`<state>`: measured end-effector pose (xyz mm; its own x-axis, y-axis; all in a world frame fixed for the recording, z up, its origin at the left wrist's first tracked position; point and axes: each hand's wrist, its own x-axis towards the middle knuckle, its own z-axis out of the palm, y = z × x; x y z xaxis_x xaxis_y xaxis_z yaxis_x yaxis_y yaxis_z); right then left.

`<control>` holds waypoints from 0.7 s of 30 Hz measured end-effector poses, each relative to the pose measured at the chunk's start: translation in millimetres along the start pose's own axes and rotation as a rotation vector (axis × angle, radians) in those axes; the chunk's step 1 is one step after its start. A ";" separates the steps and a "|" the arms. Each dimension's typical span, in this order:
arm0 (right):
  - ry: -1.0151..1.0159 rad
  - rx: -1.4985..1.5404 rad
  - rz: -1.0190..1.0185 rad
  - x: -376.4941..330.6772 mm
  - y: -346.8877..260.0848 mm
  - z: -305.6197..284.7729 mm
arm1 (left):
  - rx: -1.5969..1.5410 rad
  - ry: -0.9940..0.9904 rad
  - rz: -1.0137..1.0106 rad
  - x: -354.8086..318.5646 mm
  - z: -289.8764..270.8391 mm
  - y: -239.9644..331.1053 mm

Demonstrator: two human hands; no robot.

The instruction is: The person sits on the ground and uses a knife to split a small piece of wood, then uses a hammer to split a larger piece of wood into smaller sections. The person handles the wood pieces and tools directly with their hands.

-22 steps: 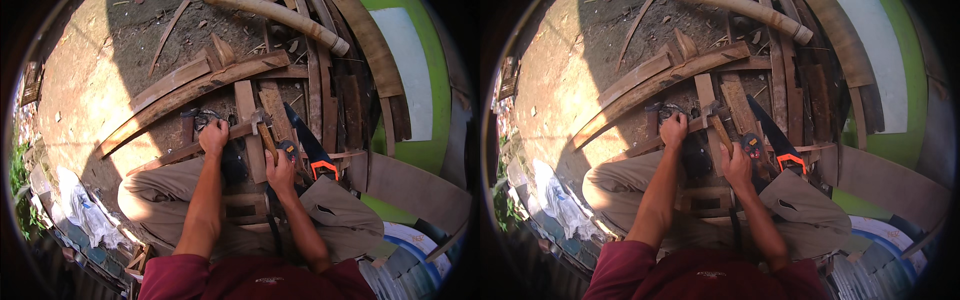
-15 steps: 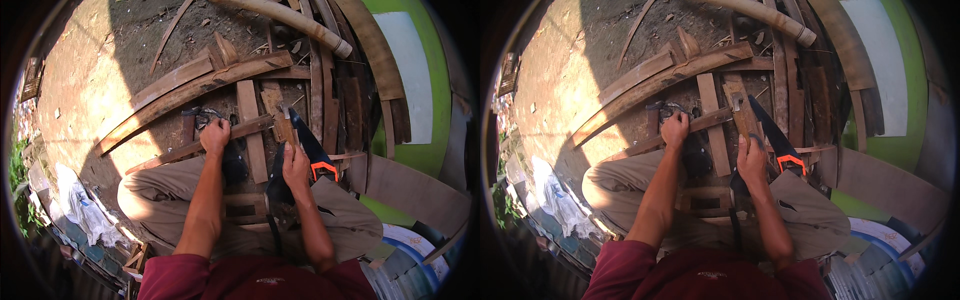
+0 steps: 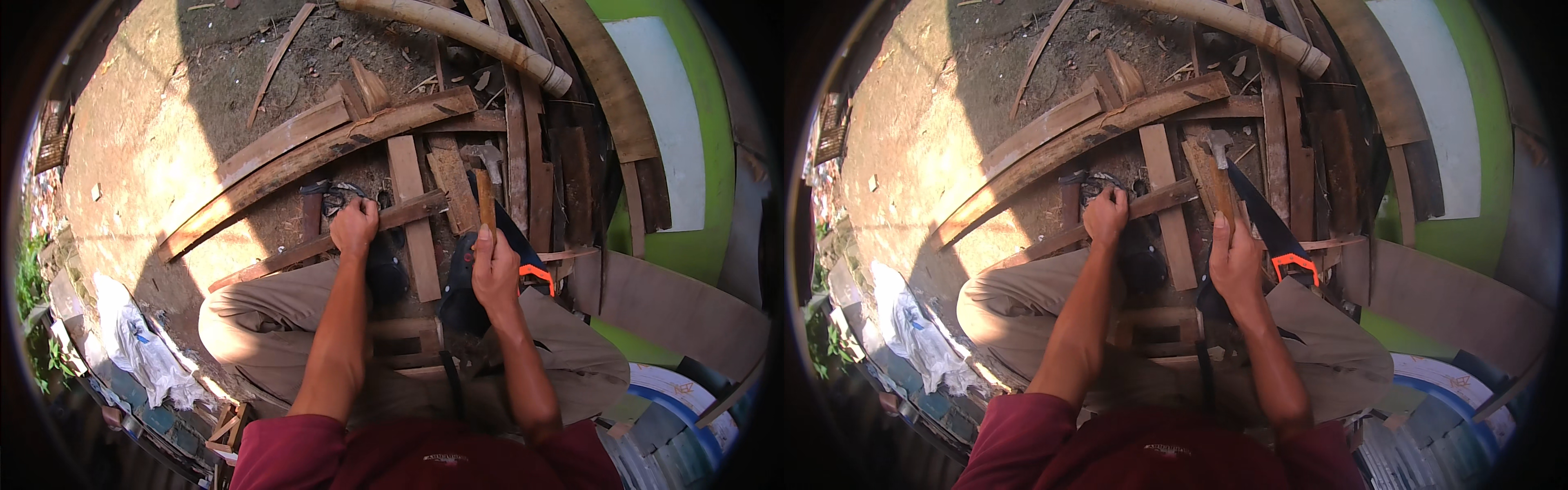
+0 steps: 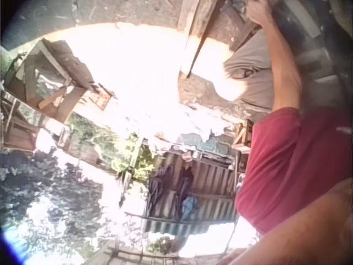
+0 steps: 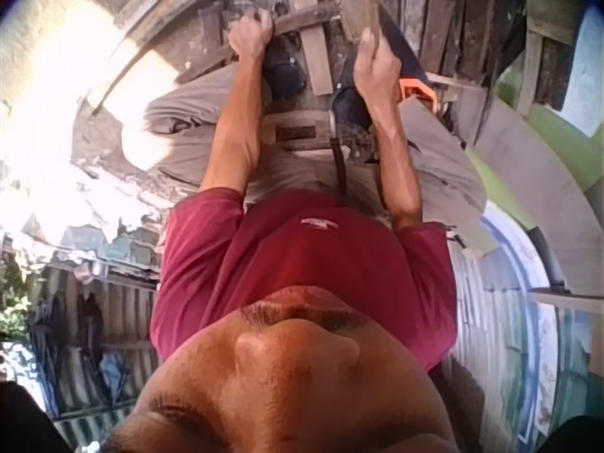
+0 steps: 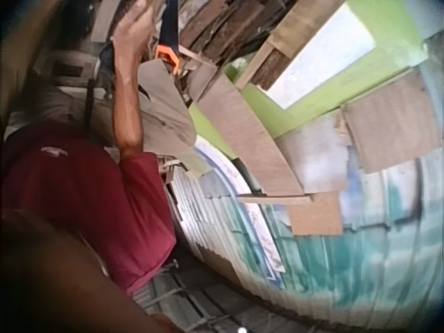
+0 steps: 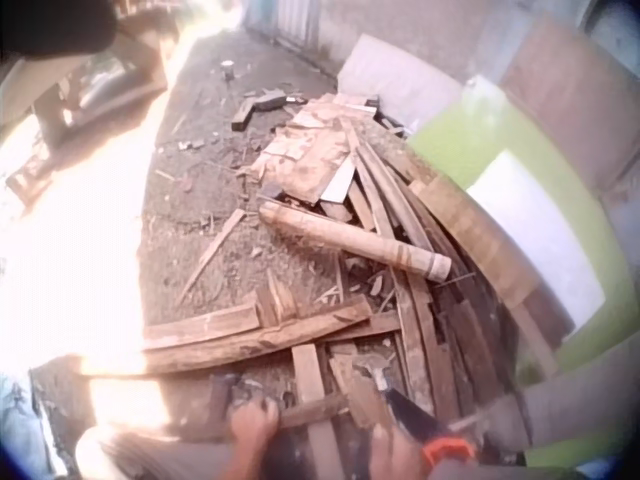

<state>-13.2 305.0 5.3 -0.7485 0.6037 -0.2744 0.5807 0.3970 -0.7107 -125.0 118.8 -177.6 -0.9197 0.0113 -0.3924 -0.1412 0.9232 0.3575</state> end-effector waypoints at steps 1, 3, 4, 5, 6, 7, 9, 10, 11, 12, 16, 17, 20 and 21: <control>-0.006 0.059 -0.011 -0.5 6.2 6.7 | 0.004 0.000 0.005 0.9 1.0 -0.4; -0.115 -0.114 0.090 -11.1 34.9 16.1 | 0.009 -0.005 0.021 1.3 3.3 -1.2; -0.167 -0.200 0.139 -15.2 48.0 17.8 | 0.007 -0.012 0.024 2.3 3.2 -1.4; -0.232 -0.261 0.272 -16.7 54.1 15.6 | 0.005 -0.016 0.029 3.3 2.1 -3.1; -0.187 -0.219 0.254 -18.1 58.1 10.3 | 0.003 -0.020 0.035 3.5 1.7 -3.8; -0.148 -0.175 0.242 -21.8 55.1 5.9 | 0.024 -0.007 0.028 -0.9 -0.8 -5.3; -0.066 -0.084 0.148 -19.6 46.7 1.5 | 0.036 -0.052 0.006 6.8 -1.6 -1.8; -0.058 -0.051 0.131 -18.0 36.2 -1.2 | 0.049 -0.082 -0.010 3.6 -3.1 -2.3; -0.044 -0.015 0.107 -12.8 25.9 -1.7 | 0.057 -0.101 -0.015 3.8 -2.6 -4.2; -0.030 0.021 0.083 -10.1 16.9 -2.4 | 0.066 -0.119 -0.020 3.8 -1.6 -6.5; -0.063 0.045 0.119 -16.2 24.2 1.6 | 0.066 -0.097 -0.022 4.1 0.0 -3.1; -0.040 0.098 0.167 -23.4 34.6 6.4 | 0.055 -0.090 -0.018 2.9 -1.6 -1.0; -0.012 0.274 0.388 -57.5 54.4 13.9 | 0.022 -0.073 -0.005 1.6 -3.8 1.5; -0.029 0.342 0.515 -71.2 55.5 12.0 | 0.012 -0.071 0.003 2.3 -3.2 1.5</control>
<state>68.6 275.8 -22.3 -0.4107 0.6380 -0.6514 0.7379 -0.1870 -0.6485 -128.5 119.0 -175.3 -0.8915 0.0406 -0.4511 -0.1340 0.9278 0.3483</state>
